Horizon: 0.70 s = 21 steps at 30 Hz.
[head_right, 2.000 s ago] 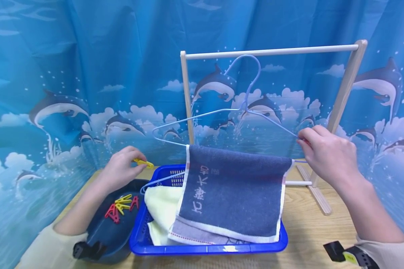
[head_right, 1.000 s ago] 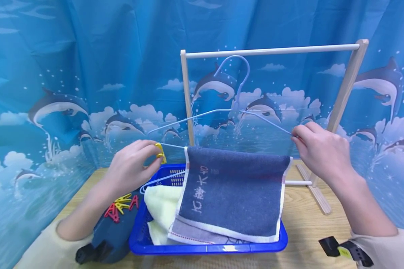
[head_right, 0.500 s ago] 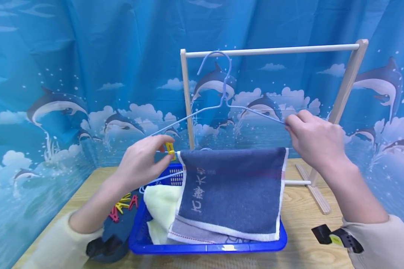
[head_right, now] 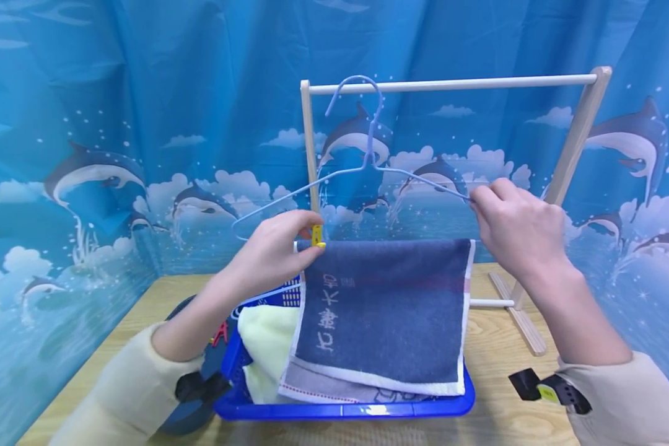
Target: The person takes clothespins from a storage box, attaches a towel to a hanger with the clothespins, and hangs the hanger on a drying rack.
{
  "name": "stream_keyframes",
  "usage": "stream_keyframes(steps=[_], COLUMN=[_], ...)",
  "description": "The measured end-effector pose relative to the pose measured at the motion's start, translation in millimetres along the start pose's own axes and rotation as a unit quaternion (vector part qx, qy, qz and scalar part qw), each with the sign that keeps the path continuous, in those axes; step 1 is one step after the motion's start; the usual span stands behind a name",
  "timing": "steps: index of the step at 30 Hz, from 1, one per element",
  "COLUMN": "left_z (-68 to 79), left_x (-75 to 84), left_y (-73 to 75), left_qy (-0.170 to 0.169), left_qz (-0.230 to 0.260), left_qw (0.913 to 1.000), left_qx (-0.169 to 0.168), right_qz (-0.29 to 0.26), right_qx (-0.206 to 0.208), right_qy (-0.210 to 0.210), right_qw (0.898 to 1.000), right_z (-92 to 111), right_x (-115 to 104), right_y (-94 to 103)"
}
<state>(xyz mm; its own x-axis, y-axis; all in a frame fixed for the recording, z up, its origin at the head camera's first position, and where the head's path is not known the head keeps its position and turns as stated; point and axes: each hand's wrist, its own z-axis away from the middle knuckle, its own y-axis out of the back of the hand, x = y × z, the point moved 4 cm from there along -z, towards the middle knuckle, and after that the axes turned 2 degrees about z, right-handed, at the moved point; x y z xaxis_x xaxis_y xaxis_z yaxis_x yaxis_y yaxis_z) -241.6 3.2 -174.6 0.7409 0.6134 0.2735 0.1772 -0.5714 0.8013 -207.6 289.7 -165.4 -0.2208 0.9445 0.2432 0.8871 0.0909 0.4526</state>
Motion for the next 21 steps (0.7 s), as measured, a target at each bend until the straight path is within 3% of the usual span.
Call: stream_keyframes(steps=[6, 14, 21], left_z=[-13.9, -26.4, -40.4], left_x=[15.0, 28.1, 41.8], left_y=[-5.4, -11.2, -21.0], left_qy=[-0.019, -0.078, -0.087], left_qz=[0.037, -0.047, -0.053], left_qw=[0.9991, 0.9953, 0.9939], left_qx=[-0.009, 0.031, 0.043], right_qz=[-0.002, -0.002, -0.001], right_qx=[0.001, -0.022, -0.017], right_qy=[0.001, -0.017, -0.018], right_qw=[1.000, 1.000, 1.000], right_z=[-0.7, 0.3, 1.9], right_x=[-0.3, -0.6, 0.3], right_y=[0.1, -2.8, -4.0])
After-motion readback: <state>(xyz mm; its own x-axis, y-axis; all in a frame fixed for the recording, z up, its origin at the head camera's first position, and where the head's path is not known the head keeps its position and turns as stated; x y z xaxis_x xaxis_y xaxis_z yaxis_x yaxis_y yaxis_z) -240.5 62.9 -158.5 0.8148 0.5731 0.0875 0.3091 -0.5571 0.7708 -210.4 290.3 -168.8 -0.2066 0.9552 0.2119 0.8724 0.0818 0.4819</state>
